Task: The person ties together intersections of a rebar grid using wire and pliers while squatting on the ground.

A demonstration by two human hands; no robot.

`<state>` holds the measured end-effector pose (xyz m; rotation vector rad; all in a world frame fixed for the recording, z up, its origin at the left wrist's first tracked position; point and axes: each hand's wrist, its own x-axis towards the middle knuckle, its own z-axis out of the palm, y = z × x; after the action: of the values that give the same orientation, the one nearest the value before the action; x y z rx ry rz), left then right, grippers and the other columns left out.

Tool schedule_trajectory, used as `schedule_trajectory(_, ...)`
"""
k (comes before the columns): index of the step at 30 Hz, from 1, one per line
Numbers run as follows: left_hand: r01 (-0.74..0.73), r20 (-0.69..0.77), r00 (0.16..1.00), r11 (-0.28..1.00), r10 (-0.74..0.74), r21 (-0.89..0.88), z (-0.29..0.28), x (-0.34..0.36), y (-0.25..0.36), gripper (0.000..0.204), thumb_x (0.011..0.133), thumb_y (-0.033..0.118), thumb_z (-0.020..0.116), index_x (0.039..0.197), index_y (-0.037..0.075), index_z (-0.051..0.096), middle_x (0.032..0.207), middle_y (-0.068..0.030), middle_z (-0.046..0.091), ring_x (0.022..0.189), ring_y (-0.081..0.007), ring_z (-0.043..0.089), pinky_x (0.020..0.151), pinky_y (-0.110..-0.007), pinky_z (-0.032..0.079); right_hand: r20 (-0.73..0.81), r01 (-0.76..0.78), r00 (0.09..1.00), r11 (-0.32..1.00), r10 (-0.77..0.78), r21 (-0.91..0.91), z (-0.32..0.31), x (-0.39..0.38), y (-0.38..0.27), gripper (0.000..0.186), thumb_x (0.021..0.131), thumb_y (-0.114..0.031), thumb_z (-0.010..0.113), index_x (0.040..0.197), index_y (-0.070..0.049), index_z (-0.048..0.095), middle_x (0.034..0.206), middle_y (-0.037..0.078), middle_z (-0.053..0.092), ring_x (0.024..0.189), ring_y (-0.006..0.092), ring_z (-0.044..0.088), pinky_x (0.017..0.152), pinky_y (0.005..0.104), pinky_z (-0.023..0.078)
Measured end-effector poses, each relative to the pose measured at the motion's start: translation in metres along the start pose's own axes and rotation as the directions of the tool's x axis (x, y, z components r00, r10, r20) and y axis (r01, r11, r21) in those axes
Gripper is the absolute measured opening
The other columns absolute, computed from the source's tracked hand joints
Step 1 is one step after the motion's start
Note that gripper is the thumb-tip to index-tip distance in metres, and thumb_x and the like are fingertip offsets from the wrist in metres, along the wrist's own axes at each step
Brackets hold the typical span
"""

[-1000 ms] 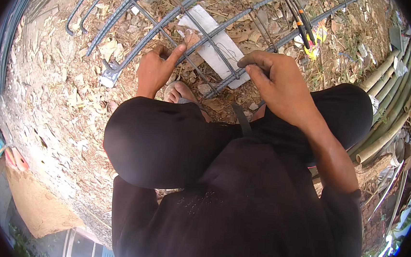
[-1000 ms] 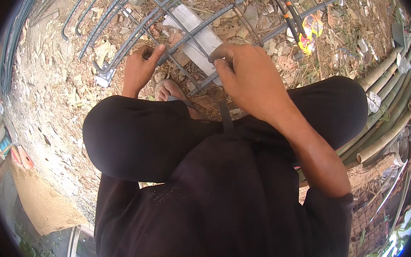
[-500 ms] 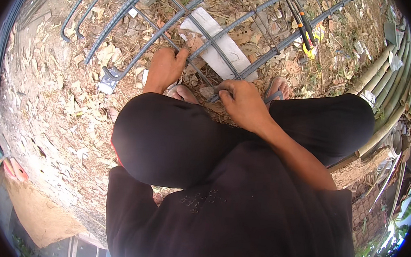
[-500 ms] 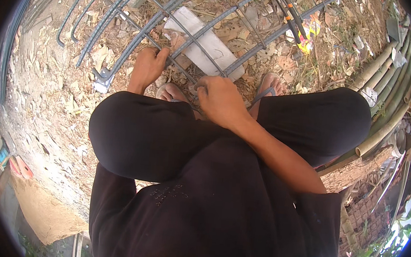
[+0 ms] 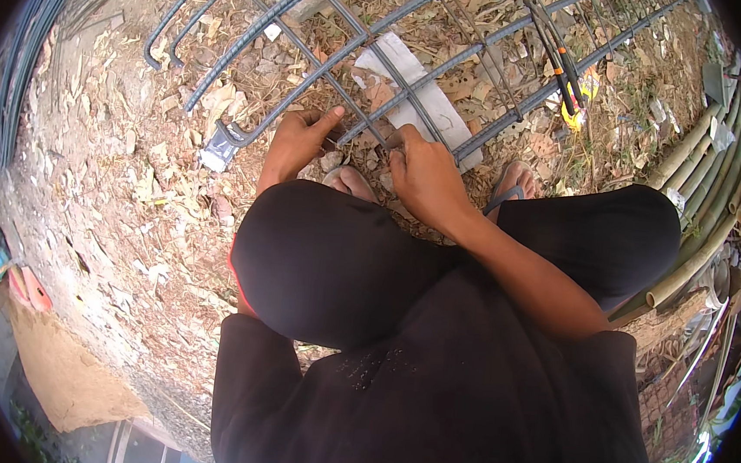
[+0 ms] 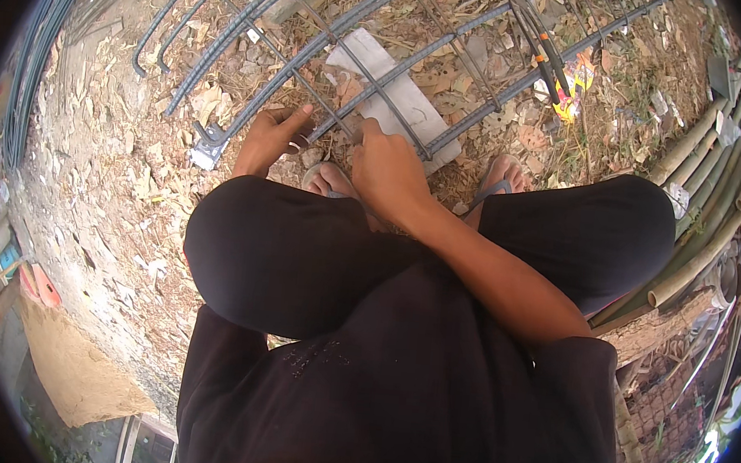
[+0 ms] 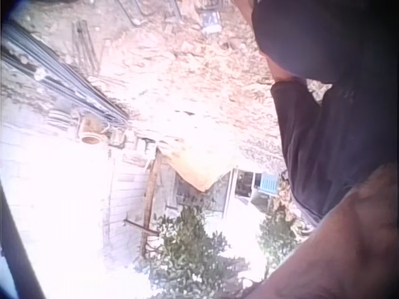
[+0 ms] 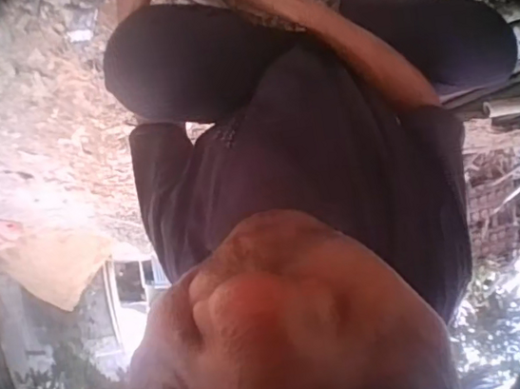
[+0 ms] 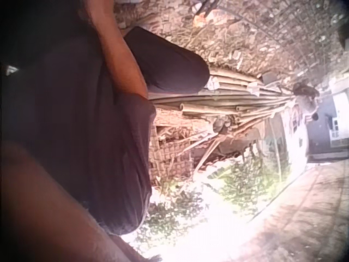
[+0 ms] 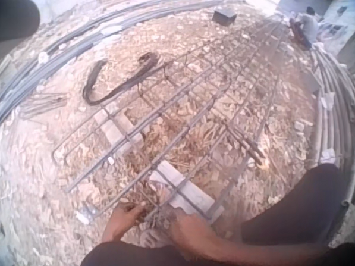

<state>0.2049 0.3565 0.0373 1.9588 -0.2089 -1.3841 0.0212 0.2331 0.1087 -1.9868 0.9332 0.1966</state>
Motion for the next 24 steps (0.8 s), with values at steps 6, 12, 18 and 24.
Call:
schedule_trajectory(6,-0.061,0.025,0.998,0.998,0.062,-0.005,0.007,0.001,-0.007,0.047,0.095,0.042,0.073,0.106,-0.003,0.077,0.081,-0.0097,0.073,0.071,-0.0147,0.064,0.065,-0.032,0.05,-0.048,0.056,0.997,0.998,-0.055,0.01,0.014,0.008,0.007,0.014,0.096,-0.009,0.059,0.106,0.001,0.057,0.073,0.024,0.067,0.077,0.0472,0.066,0.07,0.0542,0.048)
schedule_trajectory(12,-0.106,-0.001,0.994,0.97,0.109,-0.216,0.021,-0.005,0.005,0.04,0.092,0.032,0.078,0.107,-0.005,0.076,0.085,-0.0065,0.074,0.071,-0.0123,0.06,0.066,-0.029,0.047,-0.069,0.147,0.986,0.988,-0.15,-0.052,0.024,0.017,0.012,0.018,0.097,-0.011,0.059,0.113,-0.004,0.052,0.071,0.022,0.067,0.072,0.0466,0.066,0.067,0.0566,0.049)
schedule_trajectory(18,0.074,0.048,0.997,0.952,-0.063,-0.296,0.02,0.0,0.0,0.04,0.089,0.04,0.08,0.109,0.005,0.076,0.094,-0.0024,0.073,0.085,-0.012,0.061,0.077,-0.033,0.046,-0.051,0.195,0.977,0.965,-0.207,-0.175,0.028,0.02,0.015,0.024,0.097,-0.013,0.06,0.116,-0.003,0.049,0.074,0.022,0.068,0.07,0.0458,0.067,0.064,0.0578,0.05)
schedule_trajectory(24,0.074,-0.025,0.996,0.926,-0.089,-0.371,0.034,-0.002,0.003,0.041,0.088,0.038,0.083,0.11,0.005,0.075,0.096,-0.0012,0.073,0.087,-0.0119,0.061,0.08,-0.033,0.045,-0.036,0.157,0.985,0.967,-0.167,-0.199,0.02,0.016,0.012,0.027,0.095,-0.016,0.063,0.115,-0.002,0.051,0.078,0.023,0.07,0.072,0.0452,0.068,0.066,0.0571,0.052)
